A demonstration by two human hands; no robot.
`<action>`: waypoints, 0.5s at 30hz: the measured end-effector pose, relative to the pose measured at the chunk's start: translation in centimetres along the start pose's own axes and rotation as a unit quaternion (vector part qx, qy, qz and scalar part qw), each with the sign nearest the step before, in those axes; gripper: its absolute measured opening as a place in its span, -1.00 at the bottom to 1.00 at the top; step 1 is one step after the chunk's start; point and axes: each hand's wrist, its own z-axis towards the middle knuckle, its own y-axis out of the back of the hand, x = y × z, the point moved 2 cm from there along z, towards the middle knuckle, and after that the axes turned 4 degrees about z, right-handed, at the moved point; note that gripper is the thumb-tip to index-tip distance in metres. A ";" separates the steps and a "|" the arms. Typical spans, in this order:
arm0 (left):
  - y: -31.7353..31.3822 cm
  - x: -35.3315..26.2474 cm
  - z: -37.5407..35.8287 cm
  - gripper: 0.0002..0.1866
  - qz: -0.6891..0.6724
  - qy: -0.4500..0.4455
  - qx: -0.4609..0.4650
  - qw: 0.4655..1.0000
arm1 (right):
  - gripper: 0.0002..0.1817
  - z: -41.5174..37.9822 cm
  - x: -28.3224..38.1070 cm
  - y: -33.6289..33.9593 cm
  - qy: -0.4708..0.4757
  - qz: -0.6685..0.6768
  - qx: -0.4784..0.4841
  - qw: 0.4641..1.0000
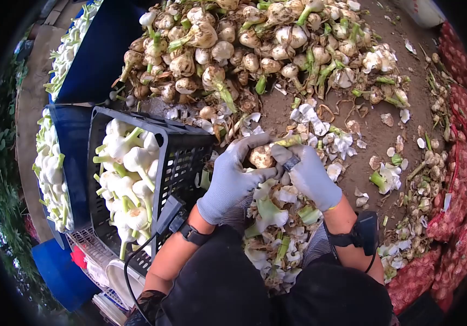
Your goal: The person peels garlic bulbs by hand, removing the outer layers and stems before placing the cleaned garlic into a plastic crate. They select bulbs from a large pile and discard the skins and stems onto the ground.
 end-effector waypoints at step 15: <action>-1.6 -0.6 -0.7 -0.09 -0.366 0.131 0.110 0.915 | -0.83 -3.1 -0.1 0.0 0.247 -0.300 -0.112 0.914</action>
